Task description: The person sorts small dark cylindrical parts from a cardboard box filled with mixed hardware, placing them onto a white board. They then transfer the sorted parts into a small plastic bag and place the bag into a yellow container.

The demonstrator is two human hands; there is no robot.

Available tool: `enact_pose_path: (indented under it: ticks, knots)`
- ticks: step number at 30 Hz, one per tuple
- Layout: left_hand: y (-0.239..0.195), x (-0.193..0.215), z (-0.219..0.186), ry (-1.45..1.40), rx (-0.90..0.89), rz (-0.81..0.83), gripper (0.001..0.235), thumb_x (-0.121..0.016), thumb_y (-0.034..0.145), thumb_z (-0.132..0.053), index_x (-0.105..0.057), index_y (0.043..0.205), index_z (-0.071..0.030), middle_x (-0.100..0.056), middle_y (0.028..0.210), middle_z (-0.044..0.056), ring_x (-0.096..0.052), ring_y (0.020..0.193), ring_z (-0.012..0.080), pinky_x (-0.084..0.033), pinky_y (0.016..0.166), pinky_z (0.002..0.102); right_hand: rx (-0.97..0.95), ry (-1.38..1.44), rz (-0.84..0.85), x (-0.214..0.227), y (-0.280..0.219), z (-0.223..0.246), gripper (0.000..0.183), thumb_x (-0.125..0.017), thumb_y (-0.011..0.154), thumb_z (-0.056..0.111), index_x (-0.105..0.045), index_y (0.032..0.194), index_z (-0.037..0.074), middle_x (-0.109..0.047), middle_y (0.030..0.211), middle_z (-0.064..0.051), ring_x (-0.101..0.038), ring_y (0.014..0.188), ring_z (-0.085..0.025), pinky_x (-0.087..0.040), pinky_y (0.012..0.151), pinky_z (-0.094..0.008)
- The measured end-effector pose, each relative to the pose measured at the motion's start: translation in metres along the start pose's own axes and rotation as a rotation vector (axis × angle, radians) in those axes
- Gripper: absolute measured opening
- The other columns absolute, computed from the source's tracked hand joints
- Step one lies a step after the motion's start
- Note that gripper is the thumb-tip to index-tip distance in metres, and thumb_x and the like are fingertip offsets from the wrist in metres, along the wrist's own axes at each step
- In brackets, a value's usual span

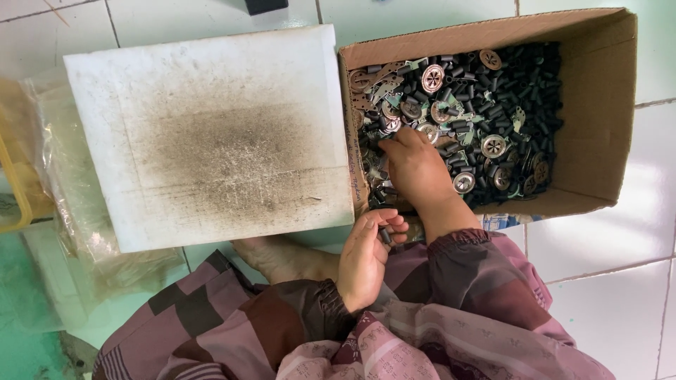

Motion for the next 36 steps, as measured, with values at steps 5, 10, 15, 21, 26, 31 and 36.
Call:
enact_pose_path:
  ticks: [5, 10, 15, 21, 26, 31, 36]
  knots:
    - [-0.001, -0.001, -0.002, 0.025, -0.010, 0.001, 0.043, -0.038, 0.111, -0.028, -0.057, 0.130, 0.005, -0.063, 0.116, 0.020, -0.065, 0.110, 0.0271, -0.055, 0.096, 0.037, 0.002, -0.049, 0.052, -0.009, -0.004, 0.002, 0.024, -0.059, 0.094, 0.008, -0.074, 0.112, 0.012, -0.061, 0.092, -0.008, -0.069, 0.090, -0.032, -0.060, 0.063, -0.034]
    - [-0.004, -0.008, -0.012, 0.028, 0.005, -0.018, 0.041, -0.045, 0.106, -0.033, -0.062, 0.120, 0.001, -0.062, 0.112, 0.018, -0.065, 0.107, 0.0286, -0.055, 0.090, 0.038, -0.062, 0.090, 0.176, -0.004, -0.001, 0.006, 0.022, -0.057, 0.075, -0.014, -0.063, 0.091, 0.001, -0.059, 0.088, -0.019, -0.059, 0.074, -0.043, -0.047, 0.048, -0.053]
    - [-0.004, -0.007, -0.013, 0.017, 0.010, -0.001, 0.039, -0.048, 0.105, -0.033, -0.062, 0.121, 0.000, -0.063, 0.114, 0.018, -0.065, 0.104, 0.0277, -0.056, 0.089, 0.039, -0.287, 0.284, 0.324, 0.017, 0.005, -0.006, 0.033, -0.071, 0.091, 0.017, -0.070, 0.116, -0.003, -0.069, 0.111, -0.020, -0.067, 0.097, -0.041, -0.056, 0.081, -0.054]
    - [-0.003, -0.007, -0.009, -0.132, 0.129, -0.035, 0.049, -0.046, 0.105, -0.031, -0.052, 0.136, 0.006, -0.064, 0.113, 0.019, -0.062, 0.099, 0.0253, -0.051, 0.090, 0.035, -0.226, 0.442, 0.462, 0.117, 0.006, 0.045, 0.031, -0.066, 0.090, 0.009, -0.071, 0.121, 0.006, -0.069, 0.109, -0.011, -0.071, 0.097, -0.026, -0.057, 0.080, -0.038]
    - [-0.001, -0.013, -0.015, -0.178, 0.084, 0.047, 0.054, -0.035, 0.109, -0.034, -0.047, 0.143, 0.007, -0.056, 0.132, 0.024, -0.058, 0.116, 0.0265, -0.050, 0.098, 0.036, 0.009, 0.528, 0.573, 0.122, -0.007, 0.083, 0.017, -0.069, 0.085, 0.007, -0.074, 0.102, 0.008, -0.070, 0.093, -0.007, -0.067, 0.084, -0.027, -0.056, 0.073, -0.040]
    - [0.000, -0.002, 0.000, -0.358, 0.080, 0.038, 0.044, -0.038, 0.110, -0.031, -0.057, 0.128, 0.004, -0.062, 0.120, 0.025, -0.064, 0.104, 0.0309, -0.055, 0.095, 0.049, -0.003, 0.632, 0.452, 0.143, 0.011, 0.063, 0.009, -0.076, 0.088, 0.013, -0.074, 0.095, 0.008, -0.069, 0.085, -0.005, -0.064, 0.080, -0.023, -0.051, 0.072, -0.036]
    - [-0.003, -0.005, -0.008, -0.196, 0.122, 0.026, 0.038, -0.041, 0.109, -0.028, -0.062, 0.122, 0.001, -0.062, 0.116, 0.018, -0.062, 0.108, 0.0290, -0.053, 0.092, 0.040, -0.365, 0.177, 0.251, 0.126, -0.007, -0.040, 0.024, -0.062, 0.097, 0.005, -0.075, 0.116, 0.001, -0.073, 0.109, -0.016, -0.067, 0.102, -0.034, -0.055, 0.087, -0.045]
Point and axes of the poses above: each hand's wrist, its own y-axis towards the middle knuckle, its own x-axis out of the back of the hand, z = x × y, the point moved 8 cm from there along y, towards the middle knuckle
